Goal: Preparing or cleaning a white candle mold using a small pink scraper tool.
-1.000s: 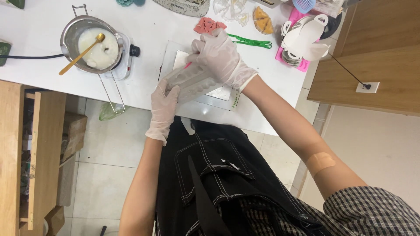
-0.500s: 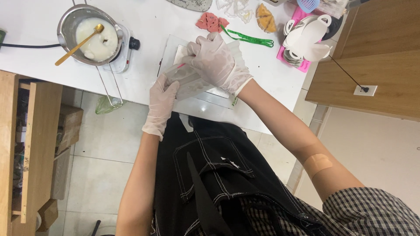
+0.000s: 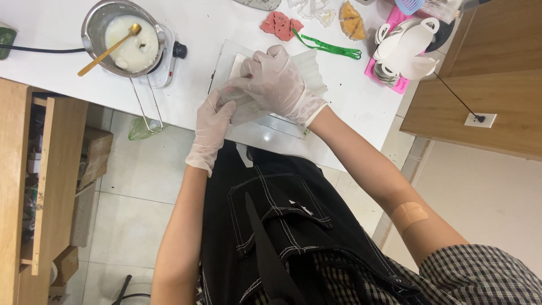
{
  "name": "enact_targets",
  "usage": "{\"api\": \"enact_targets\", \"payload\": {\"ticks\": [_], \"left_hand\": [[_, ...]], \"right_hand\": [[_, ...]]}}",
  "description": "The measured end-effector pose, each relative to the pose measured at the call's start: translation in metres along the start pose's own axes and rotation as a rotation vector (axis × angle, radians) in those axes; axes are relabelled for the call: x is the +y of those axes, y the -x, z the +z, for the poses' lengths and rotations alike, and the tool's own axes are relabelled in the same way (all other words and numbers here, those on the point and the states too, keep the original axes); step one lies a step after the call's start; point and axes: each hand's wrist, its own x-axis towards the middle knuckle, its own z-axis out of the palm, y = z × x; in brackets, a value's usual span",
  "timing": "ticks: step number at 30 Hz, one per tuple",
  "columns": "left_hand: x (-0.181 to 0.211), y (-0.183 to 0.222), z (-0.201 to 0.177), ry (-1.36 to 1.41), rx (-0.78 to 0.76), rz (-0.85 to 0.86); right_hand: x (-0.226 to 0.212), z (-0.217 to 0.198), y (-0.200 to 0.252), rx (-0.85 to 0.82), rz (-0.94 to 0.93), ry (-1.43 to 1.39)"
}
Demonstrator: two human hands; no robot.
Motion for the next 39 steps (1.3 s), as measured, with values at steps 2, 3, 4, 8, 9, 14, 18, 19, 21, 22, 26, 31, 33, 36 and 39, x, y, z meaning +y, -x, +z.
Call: {"api": "enact_targets", "payload": {"ticks": [2,3,4,8,9,14,18,19,21,22,26,31,33,36,39], "left_hand": [[0.003,-0.001,-0.001,0.009,-0.008,0.004],[0.003,0.001,0.000,0.022,-0.017,0.003],[0.003,0.002,0.001,0.024,-0.016,0.000],[0.019,0.004,0.006,0.027,-0.006,-0.019],[0.025,0.006,0.008,0.034,-0.008,-0.041],[0.031,0.010,0.010,-0.024,-0.023,-0.011],[0.029,0.009,0.010,-0.013,-0.021,0.017],[0.029,0.009,0.010,-0.015,-0.021,0.018],[0.030,0.008,0.010,-0.036,0.001,-0.013],[0.024,0.008,0.008,-0.037,-0.001,-0.011],[0.017,0.008,0.004,-0.018,-0.010,-0.020],[0.044,0.017,0.023,-0.067,0.001,-0.040],[0.039,0.019,0.026,-0.148,-0.021,0.115],[0.017,0.015,0.026,-0.107,0.001,0.111],[0.030,0.027,0.034,-0.023,-0.010,0.106]], "right_hand": [[0.003,-0.008,0.002,-0.007,0.017,0.020],[0.003,-0.012,0.005,-0.021,0.035,0.039],[0.005,-0.014,0.010,-0.023,0.035,0.036],[0.014,-0.015,0.020,-0.007,0.098,0.096],[0.016,-0.014,0.023,0.009,0.116,0.091],[0.017,-0.013,0.022,0.037,0.136,0.064],[0.014,-0.018,0.016,0.072,0.129,0.044],[0.014,-0.020,0.016,0.074,0.130,0.043],[0.013,-0.024,0.015,0.088,0.185,0.002],[0.014,-0.027,0.017,0.089,0.187,0.004],[0.022,-0.041,0.035,0.035,0.512,-0.223],[0.039,-0.038,0.077,0.029,0.989,-0.454],[0.044,-0.025,0.094,0.071,1.112,-0.452],[0.044,-0.020,0.098,0.138,1.086,-0.469],[0.046,0.000,0.099,0.238,0.959,-0.452]]}}
